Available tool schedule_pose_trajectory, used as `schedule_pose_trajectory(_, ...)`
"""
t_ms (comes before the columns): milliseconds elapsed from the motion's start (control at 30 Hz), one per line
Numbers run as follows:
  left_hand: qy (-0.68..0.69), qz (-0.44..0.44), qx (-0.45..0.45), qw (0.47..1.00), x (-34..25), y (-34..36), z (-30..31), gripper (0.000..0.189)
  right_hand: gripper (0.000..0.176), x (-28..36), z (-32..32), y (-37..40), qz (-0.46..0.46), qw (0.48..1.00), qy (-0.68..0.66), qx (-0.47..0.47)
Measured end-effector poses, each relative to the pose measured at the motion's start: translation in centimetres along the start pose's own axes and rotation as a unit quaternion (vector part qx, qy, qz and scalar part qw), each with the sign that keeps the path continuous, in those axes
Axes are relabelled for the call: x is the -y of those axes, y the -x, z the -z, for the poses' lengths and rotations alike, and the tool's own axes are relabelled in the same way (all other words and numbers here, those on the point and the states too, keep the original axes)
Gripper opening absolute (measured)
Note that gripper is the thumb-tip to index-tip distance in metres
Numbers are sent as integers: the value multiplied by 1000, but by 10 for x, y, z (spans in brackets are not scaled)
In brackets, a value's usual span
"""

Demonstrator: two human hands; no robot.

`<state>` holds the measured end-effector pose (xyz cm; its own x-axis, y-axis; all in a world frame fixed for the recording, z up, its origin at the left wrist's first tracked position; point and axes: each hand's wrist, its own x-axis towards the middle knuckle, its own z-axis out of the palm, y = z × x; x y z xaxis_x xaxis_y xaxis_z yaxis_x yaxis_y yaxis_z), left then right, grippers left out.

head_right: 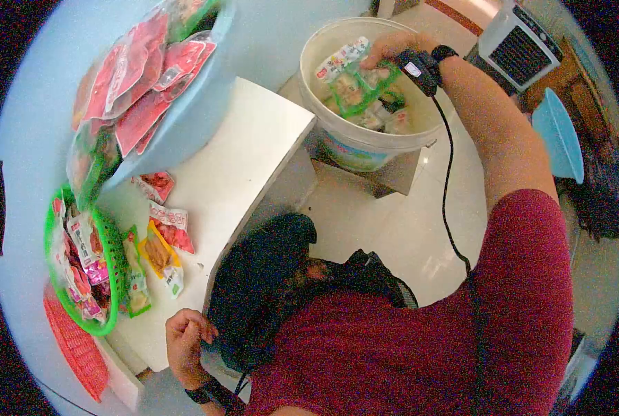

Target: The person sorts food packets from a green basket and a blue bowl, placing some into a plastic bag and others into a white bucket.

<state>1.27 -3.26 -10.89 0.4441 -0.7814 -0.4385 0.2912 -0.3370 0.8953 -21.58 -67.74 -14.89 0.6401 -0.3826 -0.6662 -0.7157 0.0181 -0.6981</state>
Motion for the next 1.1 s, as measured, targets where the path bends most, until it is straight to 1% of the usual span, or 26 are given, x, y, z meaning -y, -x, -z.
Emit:
schedule_pose_trajectory(100,16,-4,-24,1000,0,10,-4,31,17,3,-1,-9,-44,991,122,16)
schedule_pose_trajectory(133,13,-1,-34,999,-1,14,-6,31,18,-2,-9,-16,-16,996,92,2)
schedule_pose_trajectory(233,15,5,-51,999,1,23,-10,33,21,0,-4,-44,-44,976,213,-11)
schedule_pose_trajectory(267,23,6,-52,998,2,25,-11,33,26,-13,7,-62,-23,986,166,15)
schedule_pose_trajectory(333,29,7,-56,998,3,31,-12,33,31,-6,5,-69,-37,966,254,-11)
schedule_pose_trajectory(400,27,1,-56,998,4,34,-12,32,33,-4,2,-71,-35,960,275,-39)
schedule_pose_trajectory(467,31,-2,-59,998,4,35,-13,32,33,-10,-10,-69,-19,971,231,-66)
schedule_pose_trajectory(500,35,-3,-63,997,4,36,-14,31,32,-10,-17,-72,-20,944,314,-102)
schedule_pose_trajectory(567,37,6,-70,997,3,36,-18,30,36,-10,-30,-79,-20,867,469,-168)
schedule_pose_trajectory(600,37,12,-71,997,1,37,-19,29,46,-13,-32,-79,9,877,450,-167)
schedule_pose_trajectory(667,42,0,-65,997,2,37,-20,28,48,-42,-9,-110,82,850,485,-187)
schedule_pose_trajectory(733,42,-7,-65,997,2,37,-21,26,46,-41,-9,-107,122,827,504,-217)
schedule_pose_trajectory(767,39,-7,-68,997,2,37,-22,25,44,-18,-30,-79,125,819,506,-239)
schedule_pose_trajectory(833,29,1,-76,997,1,37,-24,23,39,21,-57,-46,101,830,501,-223)
schedule_pose_trajectory(900,13,16,-85,996,-1,36,-26,21,34,38,-67,-35,45,862,483,-148)
schedule_pose_trajectory(933,12,17,-81,997,-1,36,-26,20,42,31,-67,-43,-2,898,434,-73)
schedule_pose_trajectory(967,11,18,-77,997,0,36,-26,20,50,18,-66,-58,-48,923,381,1)
schedule_pose_trajectory(1000,11,19,-73,997,1,35,-25,20,59,19,-70,-61,-94,938,324,76)
schedule_pose_trajectory(1033,14,14,-70,997,1,35,-26,19,56,19,-72,-63,-68,916,393,48)
schedule_pose_trajectory(1100,20,7,-66,998,-1,36,-28,19,52,19,-85,-63,-14,854,520,-4)
